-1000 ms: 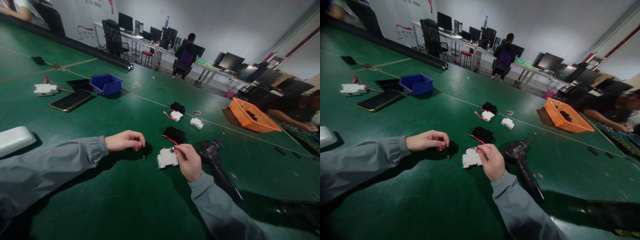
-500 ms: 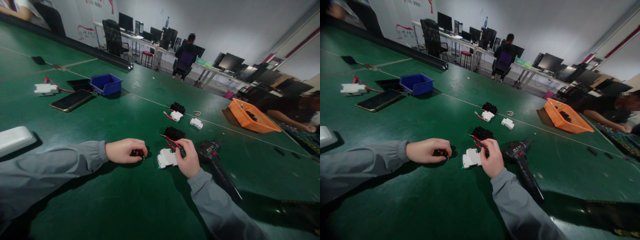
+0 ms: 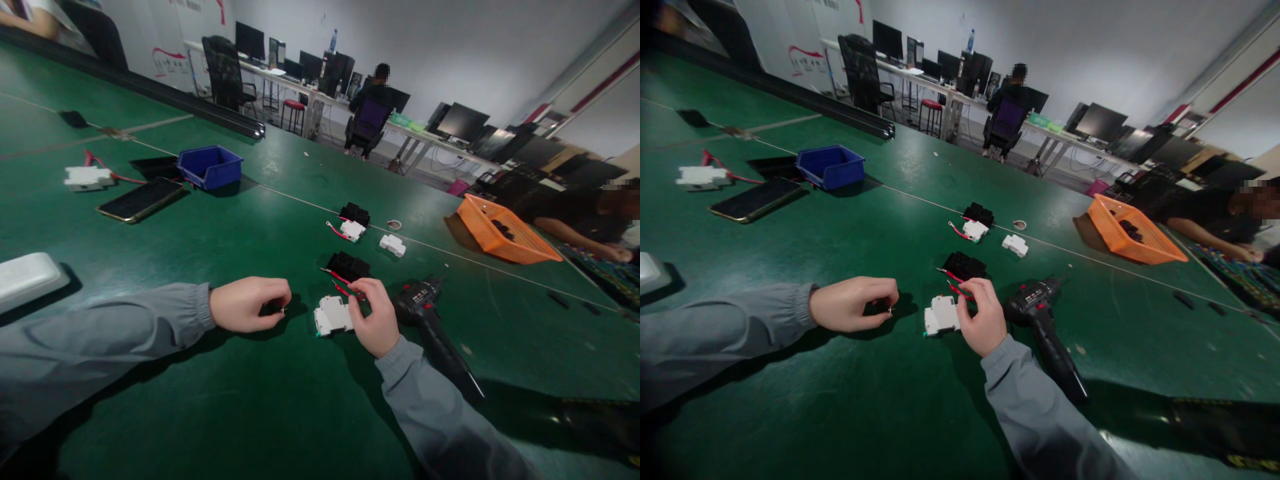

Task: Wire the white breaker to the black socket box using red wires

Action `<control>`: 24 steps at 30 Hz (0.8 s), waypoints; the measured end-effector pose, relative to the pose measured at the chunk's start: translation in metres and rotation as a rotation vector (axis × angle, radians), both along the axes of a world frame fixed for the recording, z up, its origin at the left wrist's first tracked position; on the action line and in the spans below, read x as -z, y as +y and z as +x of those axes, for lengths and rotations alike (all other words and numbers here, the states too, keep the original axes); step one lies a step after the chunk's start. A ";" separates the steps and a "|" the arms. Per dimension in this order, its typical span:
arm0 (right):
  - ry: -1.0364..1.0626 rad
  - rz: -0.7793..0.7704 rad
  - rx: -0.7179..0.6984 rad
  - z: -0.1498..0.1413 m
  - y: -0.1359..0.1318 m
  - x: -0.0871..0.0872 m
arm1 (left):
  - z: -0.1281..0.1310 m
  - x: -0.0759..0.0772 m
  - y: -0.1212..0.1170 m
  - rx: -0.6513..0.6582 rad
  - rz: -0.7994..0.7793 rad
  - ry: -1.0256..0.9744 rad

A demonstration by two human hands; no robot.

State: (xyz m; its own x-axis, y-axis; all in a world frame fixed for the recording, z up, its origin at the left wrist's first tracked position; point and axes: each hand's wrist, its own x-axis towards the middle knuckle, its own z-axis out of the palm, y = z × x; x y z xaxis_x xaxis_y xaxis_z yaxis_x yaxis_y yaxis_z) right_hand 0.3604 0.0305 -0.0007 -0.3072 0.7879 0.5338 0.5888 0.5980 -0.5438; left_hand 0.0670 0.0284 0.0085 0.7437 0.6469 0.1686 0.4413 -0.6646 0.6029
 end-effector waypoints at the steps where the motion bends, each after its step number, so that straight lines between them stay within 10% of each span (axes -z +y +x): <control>1: 0.003 -0.005 -0.001 0.000 0.000 0.000 | 0.000 0.001 -0.001 0.017 0.040 0.024; 17: 0.012 -0.021 -0.024 -0.001 0.000 0.000 | -0.003 -0.004 -0.003 0.188 0.174 0.122; 24: 0.019 -0.045 -0.064 0.000 0.001 0.003 | -0.001 0.000 -0.005 -0.027 0.201 0.144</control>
